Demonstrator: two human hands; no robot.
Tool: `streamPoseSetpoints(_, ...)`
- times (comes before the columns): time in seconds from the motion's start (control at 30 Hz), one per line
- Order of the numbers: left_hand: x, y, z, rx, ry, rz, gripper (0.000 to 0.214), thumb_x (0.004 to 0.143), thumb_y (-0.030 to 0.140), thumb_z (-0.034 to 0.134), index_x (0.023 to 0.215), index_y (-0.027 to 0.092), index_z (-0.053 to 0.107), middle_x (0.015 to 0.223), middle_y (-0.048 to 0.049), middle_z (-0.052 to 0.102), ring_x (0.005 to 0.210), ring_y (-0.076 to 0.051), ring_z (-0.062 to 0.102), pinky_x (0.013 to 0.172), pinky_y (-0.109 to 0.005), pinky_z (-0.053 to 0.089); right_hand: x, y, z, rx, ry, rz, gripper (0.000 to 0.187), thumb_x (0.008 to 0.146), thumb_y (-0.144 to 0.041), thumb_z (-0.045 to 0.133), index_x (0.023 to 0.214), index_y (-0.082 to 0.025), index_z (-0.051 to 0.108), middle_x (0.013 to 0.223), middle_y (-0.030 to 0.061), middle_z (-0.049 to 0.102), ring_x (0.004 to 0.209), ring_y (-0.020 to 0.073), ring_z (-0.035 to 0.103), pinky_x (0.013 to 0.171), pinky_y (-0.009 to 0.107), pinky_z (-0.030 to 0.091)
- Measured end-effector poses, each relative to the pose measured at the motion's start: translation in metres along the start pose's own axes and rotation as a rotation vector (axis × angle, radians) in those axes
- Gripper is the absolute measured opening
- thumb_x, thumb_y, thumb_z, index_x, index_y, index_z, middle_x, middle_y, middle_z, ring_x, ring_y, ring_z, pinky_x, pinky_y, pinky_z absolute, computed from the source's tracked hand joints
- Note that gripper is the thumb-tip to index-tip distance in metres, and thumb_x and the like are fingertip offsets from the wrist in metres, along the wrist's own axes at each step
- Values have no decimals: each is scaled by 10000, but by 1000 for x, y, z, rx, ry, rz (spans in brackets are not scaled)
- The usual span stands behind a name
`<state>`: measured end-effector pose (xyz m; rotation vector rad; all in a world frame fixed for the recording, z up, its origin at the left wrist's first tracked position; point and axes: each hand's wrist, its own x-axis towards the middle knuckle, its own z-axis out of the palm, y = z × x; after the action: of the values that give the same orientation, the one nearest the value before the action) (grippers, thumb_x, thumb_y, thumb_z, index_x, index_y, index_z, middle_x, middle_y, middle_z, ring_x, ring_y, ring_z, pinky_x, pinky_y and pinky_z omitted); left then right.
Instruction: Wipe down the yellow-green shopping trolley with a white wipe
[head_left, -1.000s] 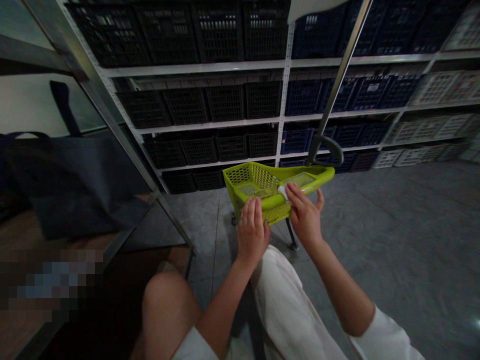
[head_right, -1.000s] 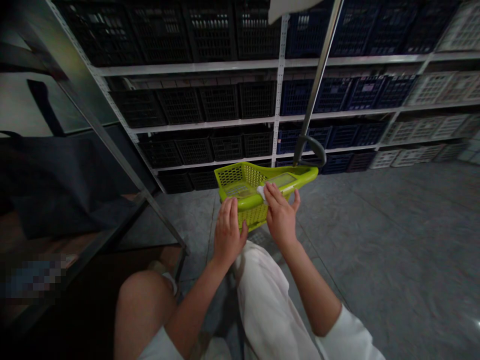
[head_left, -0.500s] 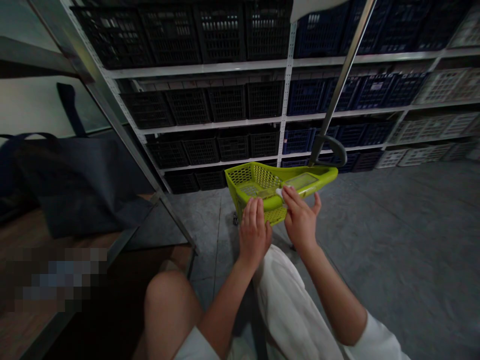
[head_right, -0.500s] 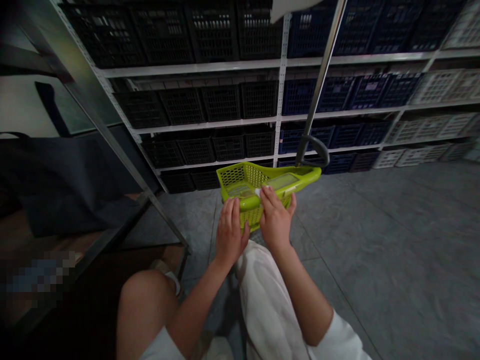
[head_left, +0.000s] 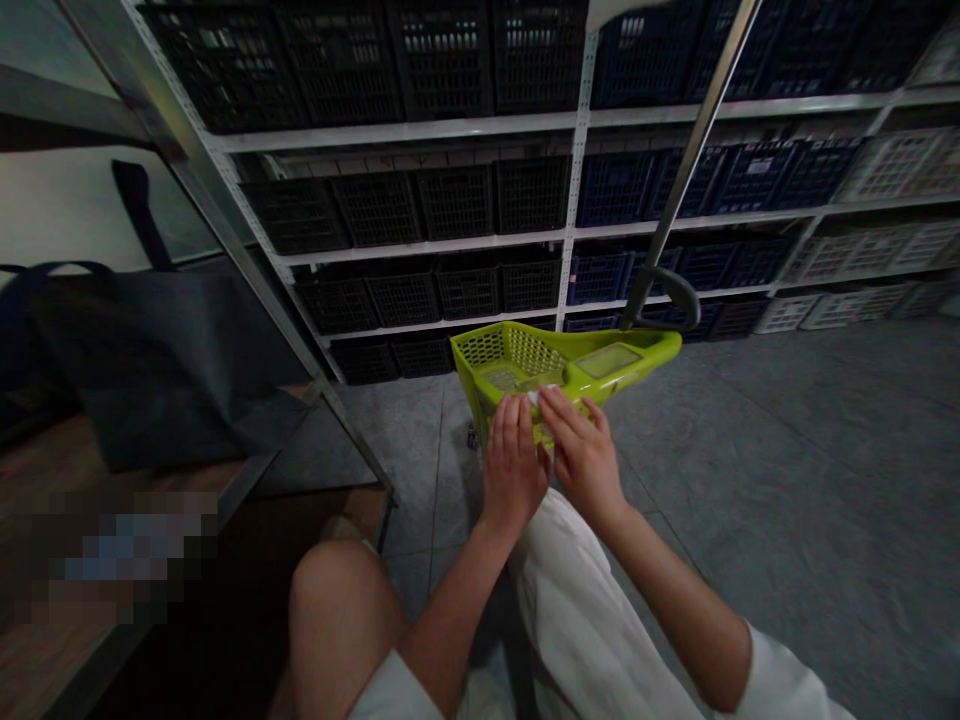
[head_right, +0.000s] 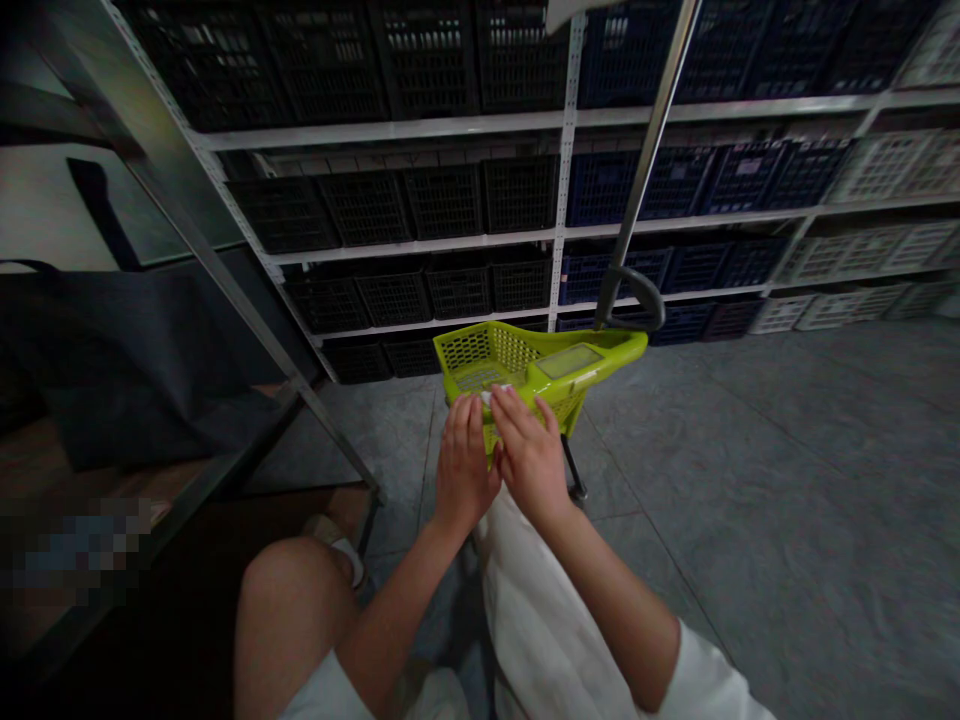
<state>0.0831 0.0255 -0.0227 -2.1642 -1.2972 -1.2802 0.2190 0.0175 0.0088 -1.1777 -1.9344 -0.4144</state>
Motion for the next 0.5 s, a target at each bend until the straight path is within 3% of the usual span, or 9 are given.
streamPoseSetpoints(0.1, -1, -1, 0, -1, 15, 6, 714, 920, 172, 477, 1543, 94, 139, 1484, -223, 438, 1452, -324, 345, 1127, -531, 419, 1, 2, -3, 16, -31, -101, 571, 891, -95, 411, 1446, -216, 468, 1458, 68, 546, 1369, 168, 484, 1223, 416, 146)
streamPoseSetpoints(0.2, -2, -2, -2, 1, -10, 14, 720, 914, 146, 479, 1548, 104, 140, 1502, -219, 421, 1461, -314, 329, 1145, -525, 400, 5, 16, -5, -54, 88, 66, 570, 875, -71, 404, 1394, -273, 526, 1401, 39, 602, 1312, 195, 547, 1233, 514, 8)
streamPoseSetpoints(0.27, -2, -1, -2, 7, -19, 18, 728, 908, 139, 486, 1547, 91, 141, 1500, -225, 422, 1466, -311, 320, 1148, -519, 397, 6, 15, -5, -67, 115, 134, 575, 862, -65, 404, 1387, -259, 536, 1396, 49, 606, 1327, 210, 534, 1234, 529, 41)
streamPoseSetpoints(0.4, -3, -2, 0, 12, 11, 10, 730, 909, 168, 494, 1542, 68, 143, 1481, -237, 438, 1461, -324, 327, 1131, -528, 414, 0, -1, -6, 22, -67, -88, 590, 886, -76, 392, 1464, -179, 446, 1484, 84, 513, 1409, 176, 432, 1229, 422, 190)
streamPoseSetpoints(0.5, -3, -2, -1, 16, 15, 16, 734, 907, 164, 498, 1544, 74, 145, 1483, -233, 437, 1460, -324, 329, 1137, -525, 407, -1, 8, -8, 30, -55, -126, 576, 911, -84, 377, 1461, -235, 452, 1466, 67, 535, 1379, 175, 473, 1243, 473, 77)
